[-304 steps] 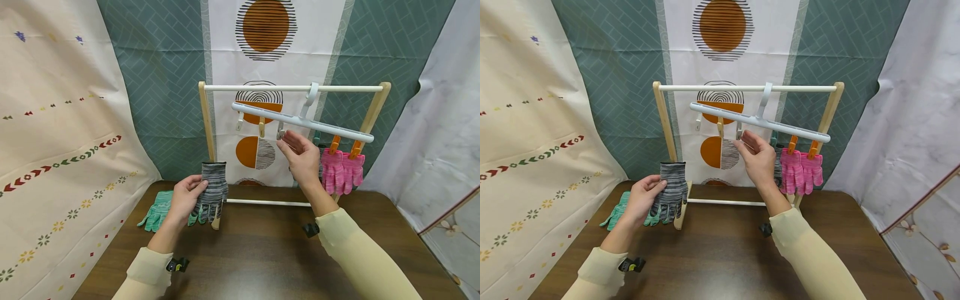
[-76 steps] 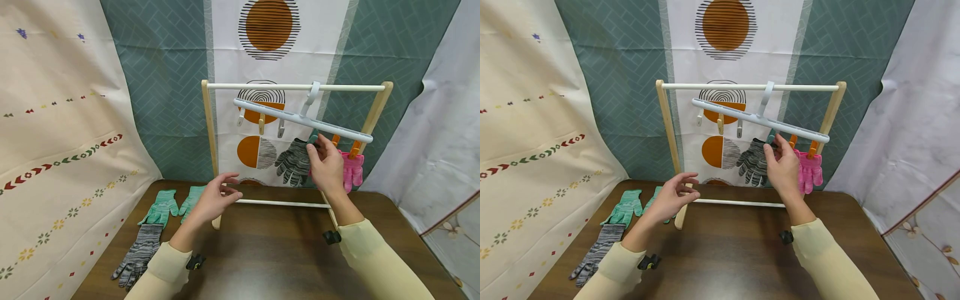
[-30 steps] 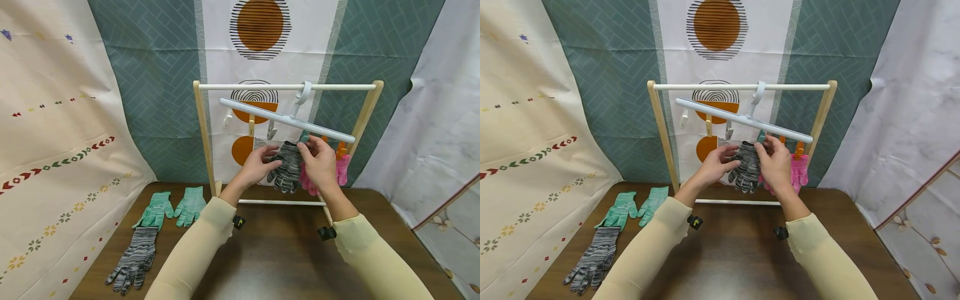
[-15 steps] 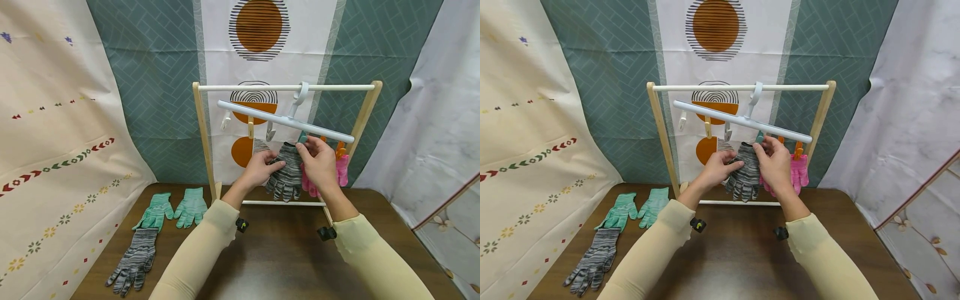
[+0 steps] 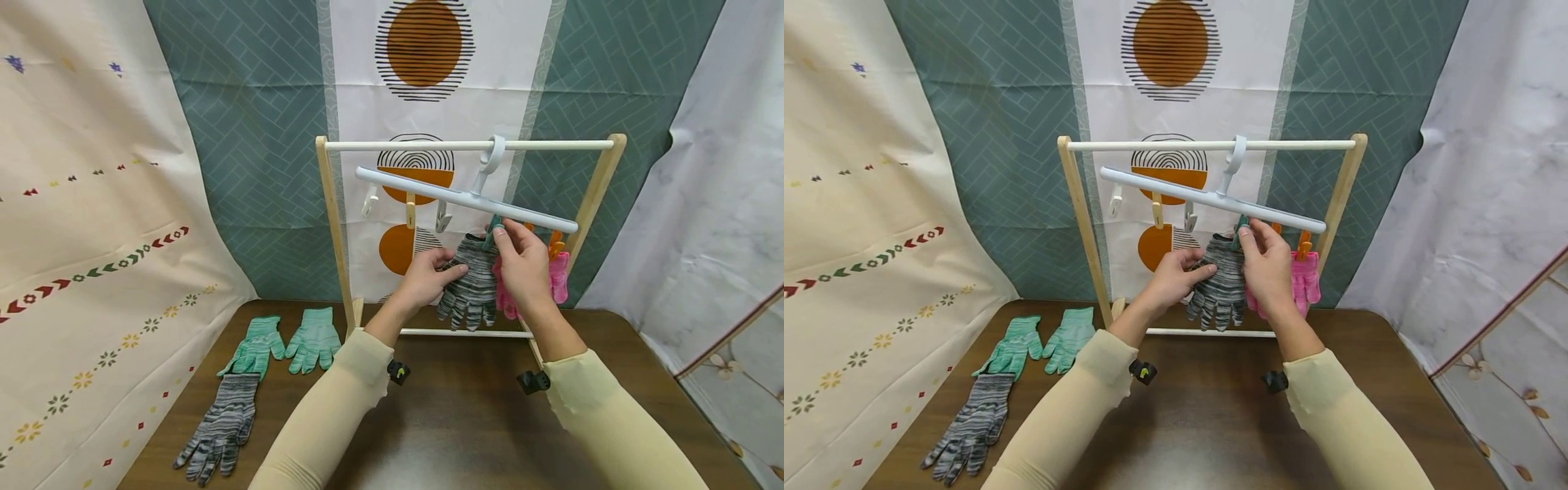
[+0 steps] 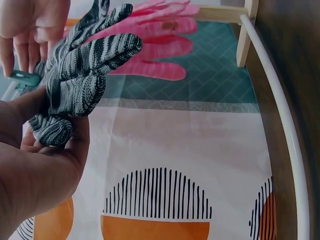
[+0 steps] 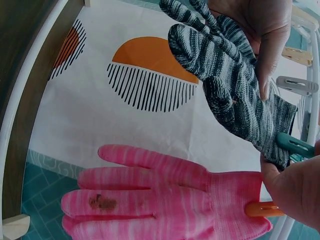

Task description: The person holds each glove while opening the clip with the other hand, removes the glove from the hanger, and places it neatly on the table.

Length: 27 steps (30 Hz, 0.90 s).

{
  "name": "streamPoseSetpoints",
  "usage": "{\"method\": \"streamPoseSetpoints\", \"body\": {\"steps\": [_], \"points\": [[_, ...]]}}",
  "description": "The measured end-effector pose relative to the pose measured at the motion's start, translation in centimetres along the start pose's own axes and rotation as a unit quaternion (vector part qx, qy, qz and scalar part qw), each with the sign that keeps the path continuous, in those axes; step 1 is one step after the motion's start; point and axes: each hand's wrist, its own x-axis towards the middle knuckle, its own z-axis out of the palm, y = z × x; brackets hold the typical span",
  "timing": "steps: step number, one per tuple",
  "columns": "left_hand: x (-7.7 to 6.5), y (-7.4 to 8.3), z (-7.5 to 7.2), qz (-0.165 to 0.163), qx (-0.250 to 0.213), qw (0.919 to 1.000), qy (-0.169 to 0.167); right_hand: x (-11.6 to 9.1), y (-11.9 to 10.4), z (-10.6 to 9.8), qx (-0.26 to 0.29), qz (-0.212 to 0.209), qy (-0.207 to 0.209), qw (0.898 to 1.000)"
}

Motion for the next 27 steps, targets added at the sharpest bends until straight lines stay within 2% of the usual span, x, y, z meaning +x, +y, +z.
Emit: {"method": "streamPoseSetpoints", "body": {"steps": [7,18,23,27], "points": [[-0.1,-0.1,0.3,-0.008,-0.006,0.9999,-0.005,0.0,-0.1,0.1,0.041,0.012,0.000,0.999],[-0.4,0.2,0.5,-0.008,0.013,0.9998,0.011,0.4,0.0,0.6,0.057,-0.001,0.048,0.997],[-0.5,0.3,0.5,-0.013,0.026,0.9993,0.021,0.3,-0.1,0.9,0.048,-0.005,0.075,0.996],[-0.5,0.2,0.5,-0.004,0.032,0.9992,0.023,0.4,0.0,1.1,0.014,-0.023,0.086,0.996]]}}
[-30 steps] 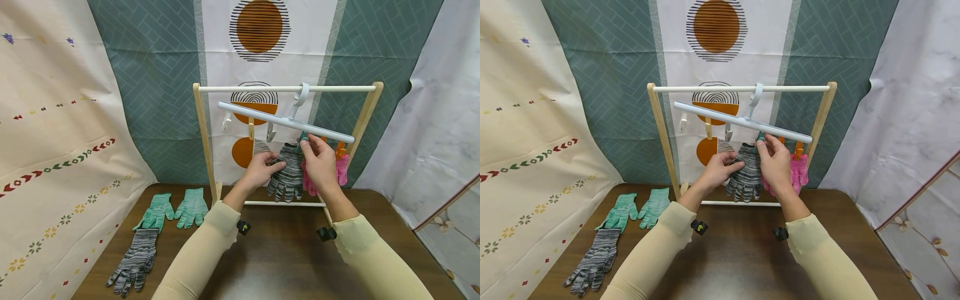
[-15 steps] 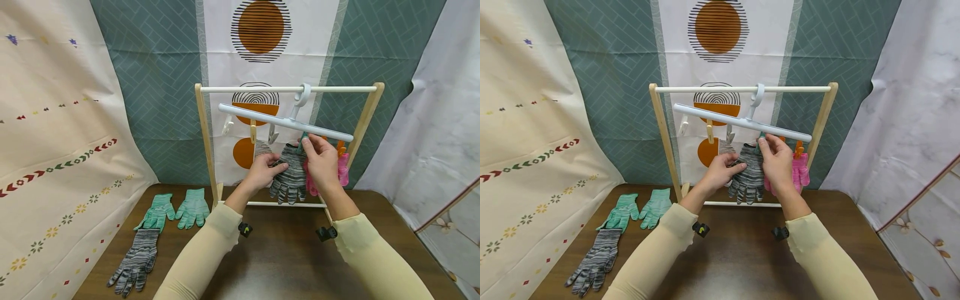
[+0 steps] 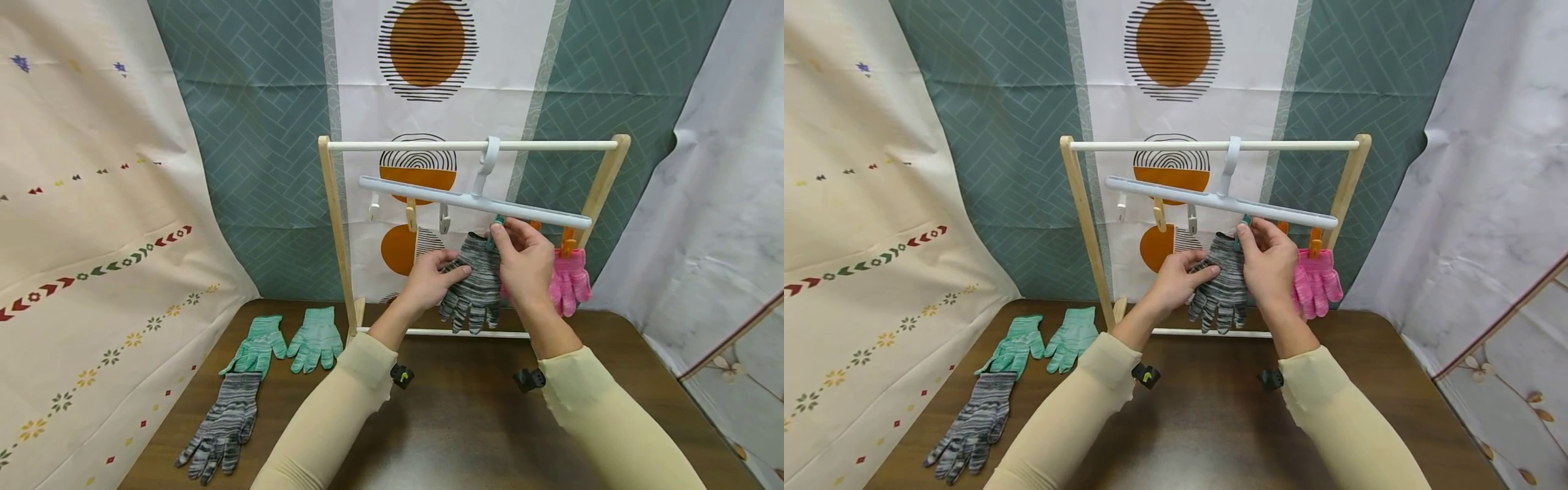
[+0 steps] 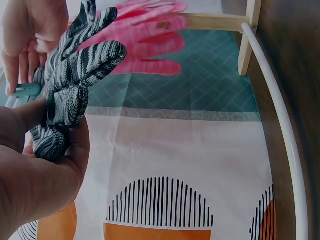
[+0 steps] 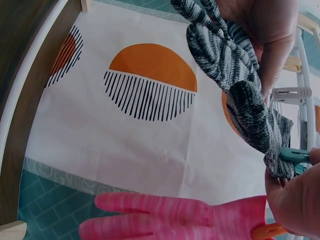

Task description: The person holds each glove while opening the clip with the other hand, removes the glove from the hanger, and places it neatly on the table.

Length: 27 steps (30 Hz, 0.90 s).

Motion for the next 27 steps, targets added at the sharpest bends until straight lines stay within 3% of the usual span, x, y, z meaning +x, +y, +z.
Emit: {"method": "streamPoseSetpoints", "body": {"steps": [8,17,25,27], "points": [[0.1,-0.3,-0.4,0.004,-0.022,0.9997,0.005,0.2,-0.1,0.7,-0.049,-0.049,-0.012,0.998],[-0.3,-0.7,-1.0,-0.041,-0.042,0.9979,0.026,0.3,-0.3,1.5,-0.065,-0.046,-0.033,0.996],[-0.6,-1.0,-1.4,-0.038,-0.057,0.9973,0.027,0.3,-0.3,2.0,-0.060,-0.038,-0.033,0.997],[-0.7,-1.1,-1.4,-0.039,-0.062,0.9969,0.028,-0.1,-1.2,2.0,-0.060,-0.035,-0.031,0.997]]}}
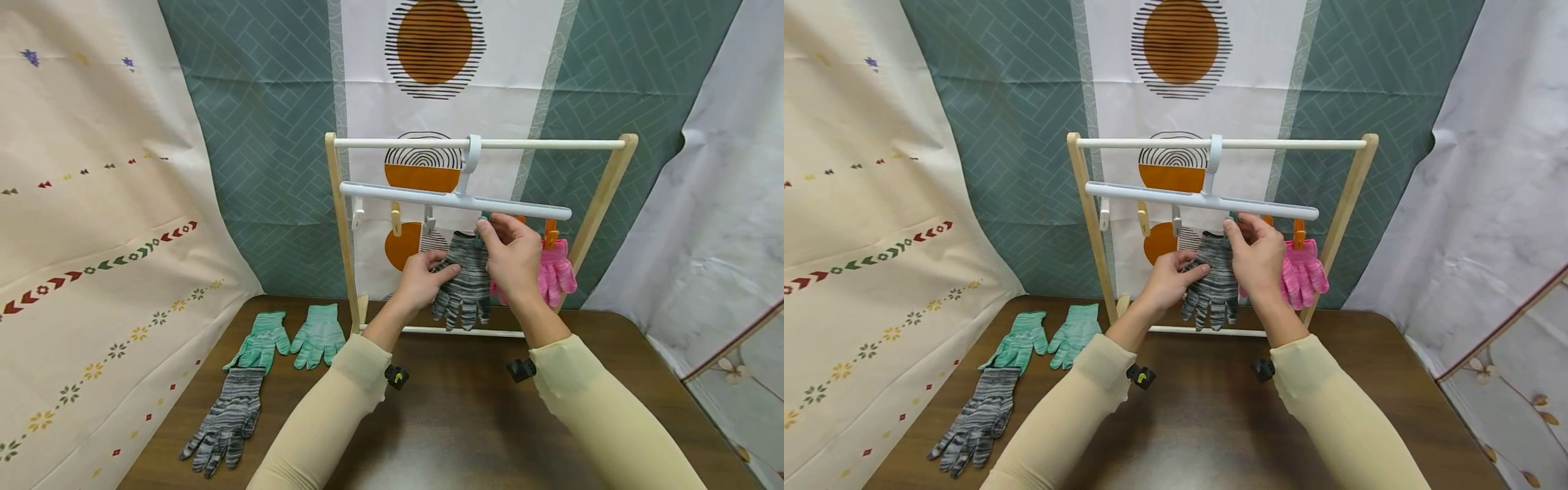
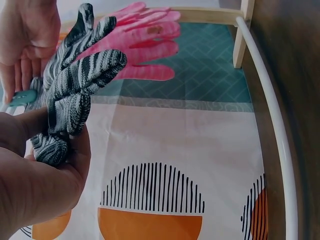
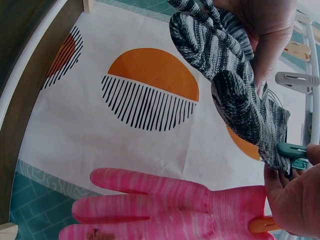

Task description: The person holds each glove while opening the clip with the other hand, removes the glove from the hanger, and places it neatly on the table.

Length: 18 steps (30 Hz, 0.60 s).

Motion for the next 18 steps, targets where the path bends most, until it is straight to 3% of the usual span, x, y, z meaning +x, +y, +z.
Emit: {"method": "streamPoseSetpoints", "body": {"steps": [6,13,18], "points": [[-0.2,0.0,0.0,-0.006,0.001,1.0000,0.007,-0.7,-2.1,-0.2,-0.006,0.007,0.001,1.000],[-0.4,-0.2,-0.1,-0.018,-0.002,0.9997,0.014,0.3,0.7,0.0,0.001,-0.005,0.009,1.000],[-0.7,-0.5,-0.5,-0.023,-0.009,0.9995,0.021,0.4,1.2,0.0,0.005,-0.007,0.009,1.000]]}}
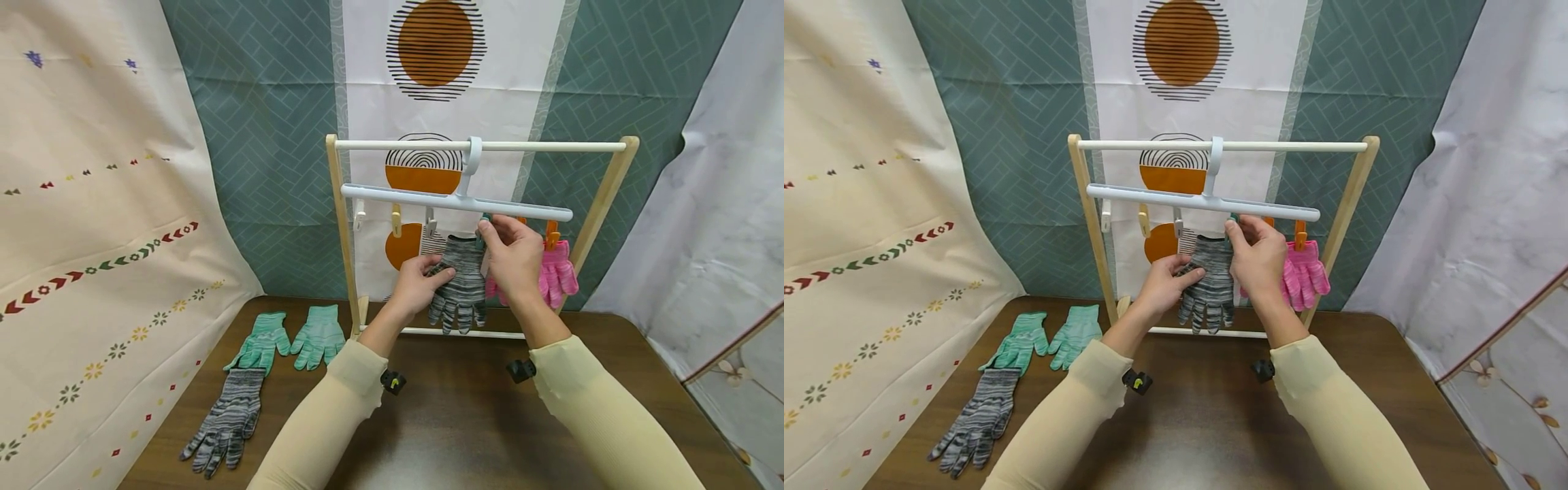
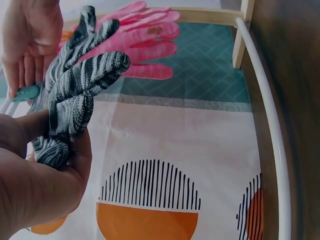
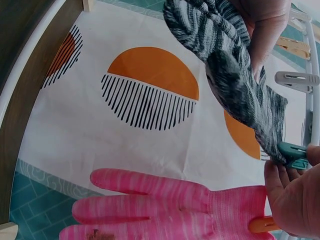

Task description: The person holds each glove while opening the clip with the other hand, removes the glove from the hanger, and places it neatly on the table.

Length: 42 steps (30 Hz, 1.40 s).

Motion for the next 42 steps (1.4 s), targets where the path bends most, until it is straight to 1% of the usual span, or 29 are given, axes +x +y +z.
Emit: {"method": "streamPoseSetpoints", "body": {"steps": [4,8,12,15,19,22,25,31,37,40,42], "points": [[-0.3,-0.4,-0.4,-0.005,-0.020,0.9998,0.000,0.0,0.0,0.0,0.004,-0.001,0.001,1.000],[-0.6,-0.8,-0.9,-0.004,-0.027,0.9996,-0.008,0.0,0.1,0.0,-0.001,0.001,0.010,1.000],[-0.9,-0.9,-1.4,-0.004,-0.013,0.9998,-0.012,-0.1,0.0,-0.1,-0.010,0.001,0.012,1.000],[-1.2,-1.0,-1.8,-0.010,0.003,0.9998,-0.015,-0.1,0.0,-0.1,-0.012,0.001,0.008,1.000],[-1.7,-1.1,-2.2,-0.023,0.011,0.9995,-0.020,-0.2,0.1,-0.2,-0.009,0.000,0.005,1.000],[-2.2,-1.2,-2.7,-0.026,0.017,0.9994,-0.016,-0.2,0.1,-0.3,-0.009,-0.003,0.002,1.000],[-2.5,-1.4,-3.1,-0.020,0.022,0.9995,-0.010,-0.2,0.1,-0.3,-0.011,-0.006,0.001,1.000],[-3.4,-1.8,-4.2,-0.010,-0.013,0.9998,-0.009,-0.2,0.0,-0.3,-0.019,-0.006,-0.005,1.000],[-4.3,-1.9,-5.3,-0.027,-0.032,0.9991,-0.003,-0.2,0.0,-0.4,-0.019,-0.004,-0.016,1.000],[-4.6,-1.9,-5.7,-0.037,-0.032,0.9988,0.003,-0.1,0.1,-0.4,-0.022,-0.002,-0.018,1.000],[-4.8,-2.0,-6.0,-0.037,-0.024,0.9990,0.013,-0.1,0.1,-0.4,-0.023,-0.001,-0.019,1.000]]}}
